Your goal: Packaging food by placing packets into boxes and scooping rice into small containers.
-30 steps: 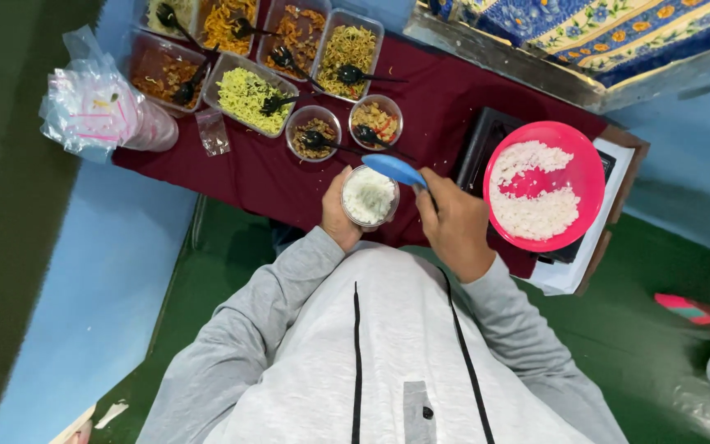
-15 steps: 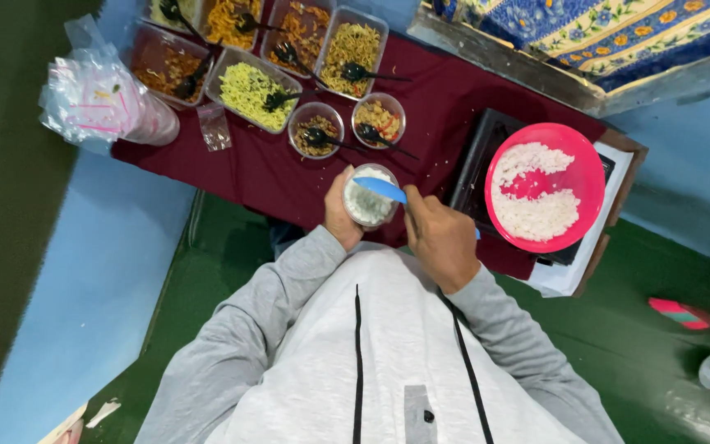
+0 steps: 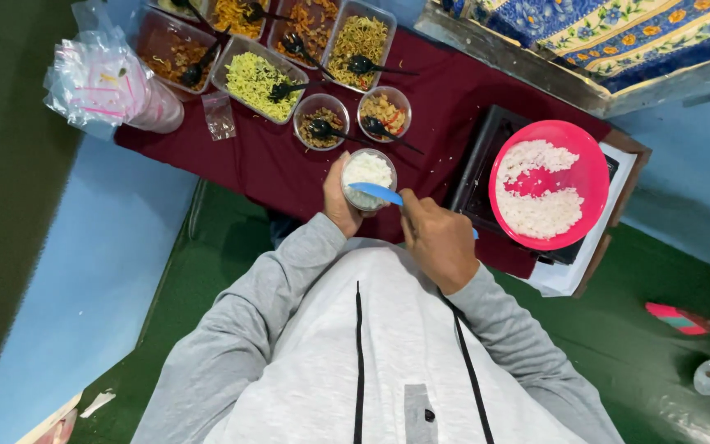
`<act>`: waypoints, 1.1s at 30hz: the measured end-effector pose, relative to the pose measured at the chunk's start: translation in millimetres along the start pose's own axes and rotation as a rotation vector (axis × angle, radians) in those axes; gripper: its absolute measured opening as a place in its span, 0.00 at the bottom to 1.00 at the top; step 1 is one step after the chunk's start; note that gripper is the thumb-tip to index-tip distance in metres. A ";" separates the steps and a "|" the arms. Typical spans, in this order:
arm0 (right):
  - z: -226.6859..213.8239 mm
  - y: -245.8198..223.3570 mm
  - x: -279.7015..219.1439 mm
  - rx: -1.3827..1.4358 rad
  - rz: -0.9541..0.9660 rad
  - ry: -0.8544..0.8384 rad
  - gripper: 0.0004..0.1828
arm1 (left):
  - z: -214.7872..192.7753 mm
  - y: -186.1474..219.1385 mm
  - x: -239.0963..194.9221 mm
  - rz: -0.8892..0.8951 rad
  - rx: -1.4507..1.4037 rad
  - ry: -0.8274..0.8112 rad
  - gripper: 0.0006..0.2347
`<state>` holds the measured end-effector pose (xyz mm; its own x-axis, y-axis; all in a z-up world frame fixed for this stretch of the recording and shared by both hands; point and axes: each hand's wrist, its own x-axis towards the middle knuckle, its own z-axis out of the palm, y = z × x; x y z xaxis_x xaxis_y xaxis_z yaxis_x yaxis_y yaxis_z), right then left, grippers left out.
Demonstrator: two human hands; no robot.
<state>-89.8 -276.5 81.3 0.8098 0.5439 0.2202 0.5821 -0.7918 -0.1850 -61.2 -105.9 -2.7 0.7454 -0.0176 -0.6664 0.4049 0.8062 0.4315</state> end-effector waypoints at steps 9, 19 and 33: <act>-6.0 -5.1 1.9 -0.007 -0.030 0.007 0.13 | -8.1 -5.8 1.8 0.021 -0.014 0.020 0.22; -7.7 -7.5 -0.4 0.009 -0.033 0.015 0.13 | -12.8 1.0 -2.5 0.083 -0.044 0.036 0.21; 0.5 -5.3 15.6 -0.106 -0.062 0.115 0.12 | -30.1 -16.0 -0.3 0.041 -0.112 -0.037 0.18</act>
<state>-80.1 -263.7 85.2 0.7551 0.5624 0.3369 0.6150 -0.7857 -0.0668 -83.8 -101.0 -27.7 0.7801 -0.0037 -0.6256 0.3137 0.8676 0.3860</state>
